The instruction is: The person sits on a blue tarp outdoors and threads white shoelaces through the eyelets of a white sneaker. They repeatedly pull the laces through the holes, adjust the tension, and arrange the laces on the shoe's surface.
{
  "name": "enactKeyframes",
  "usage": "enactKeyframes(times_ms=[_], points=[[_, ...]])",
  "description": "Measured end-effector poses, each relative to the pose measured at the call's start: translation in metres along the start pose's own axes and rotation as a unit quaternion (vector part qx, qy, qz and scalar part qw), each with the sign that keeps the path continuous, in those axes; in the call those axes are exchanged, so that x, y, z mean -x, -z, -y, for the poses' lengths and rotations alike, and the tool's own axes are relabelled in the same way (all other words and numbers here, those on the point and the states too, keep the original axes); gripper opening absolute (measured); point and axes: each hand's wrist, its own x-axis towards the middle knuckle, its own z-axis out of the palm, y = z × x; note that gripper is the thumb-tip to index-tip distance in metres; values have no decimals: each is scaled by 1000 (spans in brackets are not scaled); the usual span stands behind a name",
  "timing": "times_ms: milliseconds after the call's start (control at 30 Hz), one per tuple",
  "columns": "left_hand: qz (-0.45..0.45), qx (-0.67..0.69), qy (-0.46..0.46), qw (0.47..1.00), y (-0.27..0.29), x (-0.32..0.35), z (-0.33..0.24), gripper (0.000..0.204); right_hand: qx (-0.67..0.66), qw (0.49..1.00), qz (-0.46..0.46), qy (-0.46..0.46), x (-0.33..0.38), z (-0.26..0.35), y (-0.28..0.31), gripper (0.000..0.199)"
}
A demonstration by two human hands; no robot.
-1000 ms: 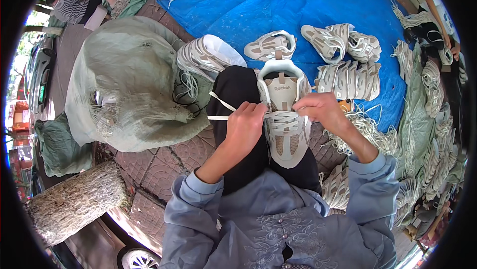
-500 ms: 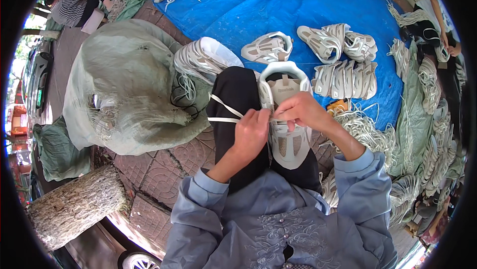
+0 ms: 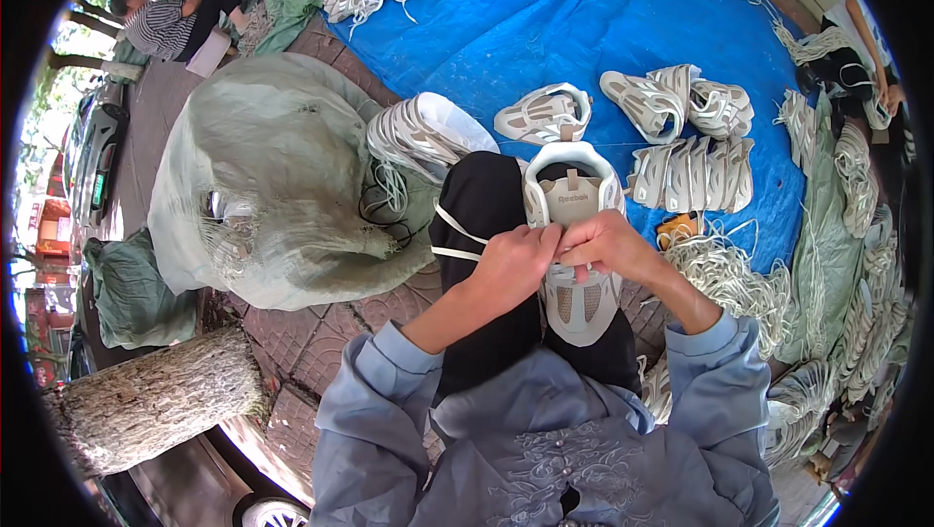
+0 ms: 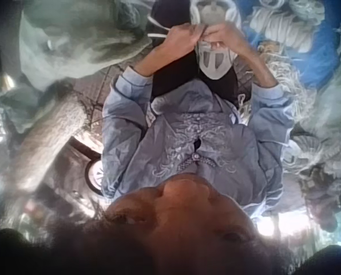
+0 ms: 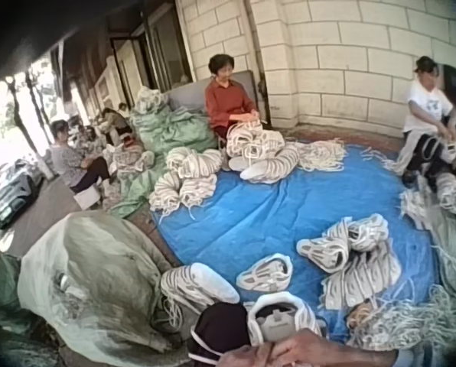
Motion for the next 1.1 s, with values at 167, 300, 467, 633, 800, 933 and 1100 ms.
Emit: enactKeyframes(times_ms=[167, 300, 467, 633, 800, 933, 1100], points=[[143, -148, 5, 978, 10, -3, -3, 10, 442, 805, -139, 370, 10, 0, -6, 3], [189, 155, 82, 966, 21, -21, 17, 10, 574, 730, -199, 314, 22, -5, -1, 2], [168, 185, 161, 955, 11, -27, 10, 13, 416, 854, -190, 247, 23, -16, 4, 16], [230, -7, 143, 963, 12, -29, -3, 10, 75, 979, -173, 74, 30, -28, 15, 17], [126, -170, -69, 975, 22, -33, -13, 6, 210, 925, -247, 198, 35, -45, 22, 6], [-12, -24, -103, 994, 24, -42, -19, 6, 325, 857, -294, 272, 37, -54, 24, 8], [48, 34, 133, 989, 13, -60, -21, 8, 87, 946, -282, 133, 36, -54, 23, 17]])
